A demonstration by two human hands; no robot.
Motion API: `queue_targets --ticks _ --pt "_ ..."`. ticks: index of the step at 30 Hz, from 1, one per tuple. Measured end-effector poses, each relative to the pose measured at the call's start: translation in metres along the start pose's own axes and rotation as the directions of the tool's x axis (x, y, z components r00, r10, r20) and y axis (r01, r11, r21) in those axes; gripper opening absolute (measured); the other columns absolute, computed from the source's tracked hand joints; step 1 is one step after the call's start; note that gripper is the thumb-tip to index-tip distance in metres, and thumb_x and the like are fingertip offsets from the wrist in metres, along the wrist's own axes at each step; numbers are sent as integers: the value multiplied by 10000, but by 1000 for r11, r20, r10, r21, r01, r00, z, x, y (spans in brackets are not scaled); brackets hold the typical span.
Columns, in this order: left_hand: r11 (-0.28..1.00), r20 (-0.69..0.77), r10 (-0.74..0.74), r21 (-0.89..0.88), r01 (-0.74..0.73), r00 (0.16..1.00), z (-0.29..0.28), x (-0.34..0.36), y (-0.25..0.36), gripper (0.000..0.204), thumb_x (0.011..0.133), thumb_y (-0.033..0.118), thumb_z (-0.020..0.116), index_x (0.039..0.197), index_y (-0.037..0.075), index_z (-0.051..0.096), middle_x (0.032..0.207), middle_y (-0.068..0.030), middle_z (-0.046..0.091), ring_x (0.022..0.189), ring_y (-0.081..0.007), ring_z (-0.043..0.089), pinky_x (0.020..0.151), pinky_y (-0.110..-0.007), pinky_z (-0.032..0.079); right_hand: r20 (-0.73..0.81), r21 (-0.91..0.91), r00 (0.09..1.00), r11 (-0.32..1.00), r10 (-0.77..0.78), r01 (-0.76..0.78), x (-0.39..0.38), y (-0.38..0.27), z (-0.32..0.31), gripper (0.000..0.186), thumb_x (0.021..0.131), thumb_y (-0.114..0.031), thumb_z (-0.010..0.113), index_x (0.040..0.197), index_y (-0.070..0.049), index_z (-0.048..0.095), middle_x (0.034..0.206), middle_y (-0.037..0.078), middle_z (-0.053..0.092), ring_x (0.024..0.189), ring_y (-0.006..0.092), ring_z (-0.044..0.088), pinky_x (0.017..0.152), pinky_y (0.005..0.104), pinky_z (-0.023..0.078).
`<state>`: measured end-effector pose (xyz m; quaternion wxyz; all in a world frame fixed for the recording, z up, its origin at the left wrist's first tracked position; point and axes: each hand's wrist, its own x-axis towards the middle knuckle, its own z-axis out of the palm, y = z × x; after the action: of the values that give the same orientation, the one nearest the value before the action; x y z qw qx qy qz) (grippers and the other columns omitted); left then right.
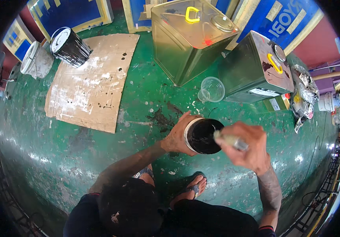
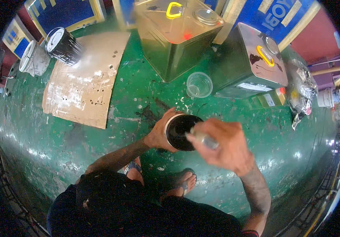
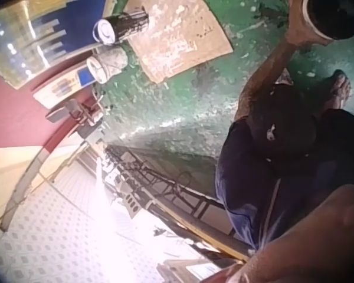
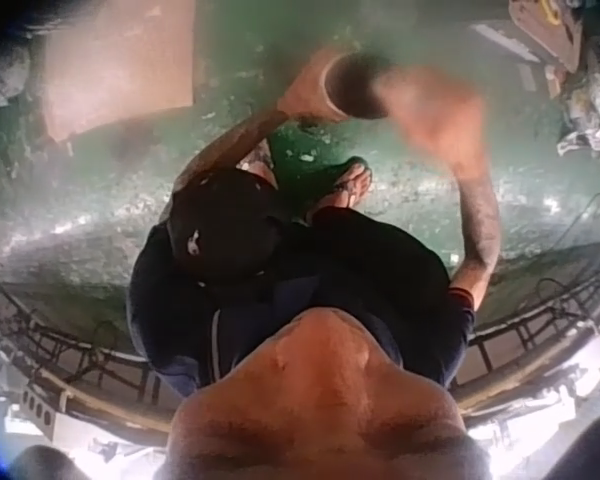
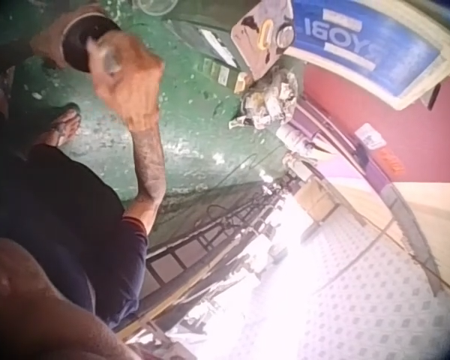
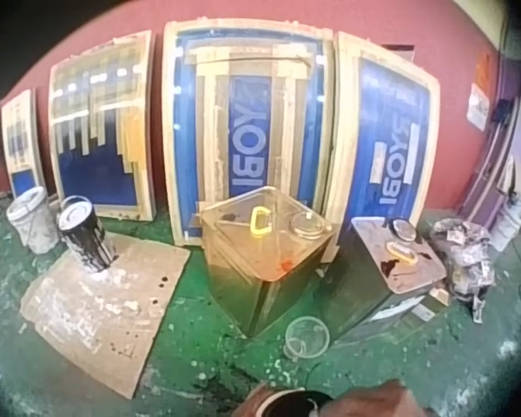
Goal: The person is scraping ink from a screen, mixing it with solvent in a container using a brush, and then applying the mixture back onto the screen printing machine.
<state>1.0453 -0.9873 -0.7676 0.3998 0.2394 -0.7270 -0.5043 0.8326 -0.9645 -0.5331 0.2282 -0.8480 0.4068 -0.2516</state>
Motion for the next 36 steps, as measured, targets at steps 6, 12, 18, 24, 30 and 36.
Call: queue_targets --ticks 6,12,18,24,30,36 --pt "999 -4 41 31 -41 999 2 4 3 1214 473 441 1011 1500 52 494 1466 -124 573 1414 -286 516 1308 -572 113 -107 -55 989 993 101 -107 6 2 -7 198 814 -153 872 940 -97 730 826 104 731 652 280 725 570 366 575" --pt "999 2 22 -48 -22 1000 2 8 4 1198 471 446 1021 1484 49 518 1448 -120 594 1403 -286 531 1304 -568 116 -87 90 990 991 107 -99 4 4 0 225 800 -137 889 974 -80 758 893 113 769 738 263 766 653 350 610" --pt "998 61 50 44 -53 997 -9 10 1 1233 453 452 1024 1487 32 499 1440 -132 595 1390 -309 540 1298 -570 138 89 278 990 957 -106 77 15 10 -5 238 779 -160 913 956 -87 771 888 79 774 729 218 762 627 321 588" --pt "1000 86 -22 6 21 996 -2 -3 17 1161 492 384 989 1482 70 472 1408 -121 574 1392 -309 519 1277 -577 176 154 398 976 914 -151 79 29 33 -42 260 759 -179 915 960 -75 788 917 82 786 743 240 757 628 346 583" --pt "998 104 -39 -52 45 994 -13 3 28 1141 500 430 973 1476 77 497 1395 -108 597 1373 -305 536 1272 -567 171 76 119 990 987 -117 107 18 28 -29 297 760 -179 912 996 -82 761 879 90 753 743 248 747 629 351 585" --pt "996 7 20 89 -20 1000 -19 9 23 1186 489 528 1007 1469 59 532 1445 -120 598 1409 -320 521 1289 -591 128 -158 13 975 987 158 -158 -32 10 -24 137 838 -126 852 910 -66 751 802 104 738 619 234 725 547 336 556"
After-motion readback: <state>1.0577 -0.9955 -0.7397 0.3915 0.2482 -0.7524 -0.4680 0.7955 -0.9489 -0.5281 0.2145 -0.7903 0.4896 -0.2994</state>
